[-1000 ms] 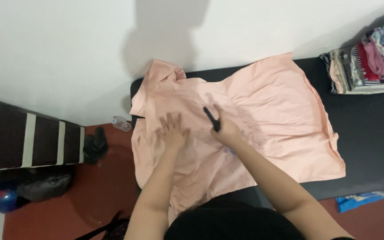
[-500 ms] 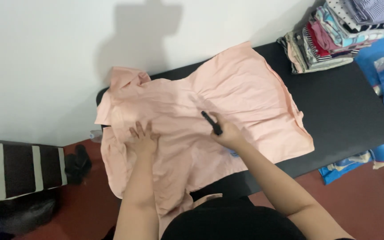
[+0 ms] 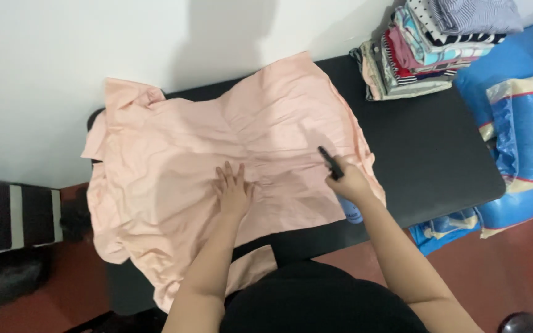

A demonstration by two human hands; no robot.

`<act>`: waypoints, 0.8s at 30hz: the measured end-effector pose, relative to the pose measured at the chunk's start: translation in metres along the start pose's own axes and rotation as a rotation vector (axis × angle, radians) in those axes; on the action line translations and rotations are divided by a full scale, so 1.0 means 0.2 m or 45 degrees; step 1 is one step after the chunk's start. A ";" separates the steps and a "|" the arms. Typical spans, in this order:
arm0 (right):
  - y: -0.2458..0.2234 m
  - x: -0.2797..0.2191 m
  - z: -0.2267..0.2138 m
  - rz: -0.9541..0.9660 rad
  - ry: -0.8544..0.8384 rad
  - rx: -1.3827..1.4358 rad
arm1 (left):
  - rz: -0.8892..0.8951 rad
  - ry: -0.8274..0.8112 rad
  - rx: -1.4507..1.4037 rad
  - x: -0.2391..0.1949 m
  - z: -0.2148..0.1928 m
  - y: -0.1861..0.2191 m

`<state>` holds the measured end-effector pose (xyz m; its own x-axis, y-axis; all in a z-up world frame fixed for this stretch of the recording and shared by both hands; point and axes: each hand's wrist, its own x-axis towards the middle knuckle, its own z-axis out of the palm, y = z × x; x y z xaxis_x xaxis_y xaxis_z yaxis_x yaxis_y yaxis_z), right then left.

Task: The recorder takes a garment from a laundry basket, spreads it out on a table, and sprays it with a liquid while smoothing the fabric with their hands.

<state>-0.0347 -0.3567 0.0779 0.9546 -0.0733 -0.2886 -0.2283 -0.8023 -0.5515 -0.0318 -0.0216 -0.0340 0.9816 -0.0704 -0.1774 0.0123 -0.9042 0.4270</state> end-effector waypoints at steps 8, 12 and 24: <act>0.33 -0.02 -0.58 0.200 0.987 -0.005 | -0.078 0.156 0.297 -0.03 0.29 0.01; 0.86 0.18 -0.57 0.030 1.197 0.184 | -0.138 0.149 0.306 -0.03 0.30 0.04; 1.12 0.24 -0.37 -0.498 1.395 0.497 | -0.205 0.267 0.223 -0.11 0.41 0.01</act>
<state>-0.0253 -0.5836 -0.0006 0.5846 -0.4778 0.6558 0.2477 -0.6645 -0.7050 -0.0689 -0.0562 -0.1031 0.9878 0.1516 -0.0362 0.1558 -0.9567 0.2457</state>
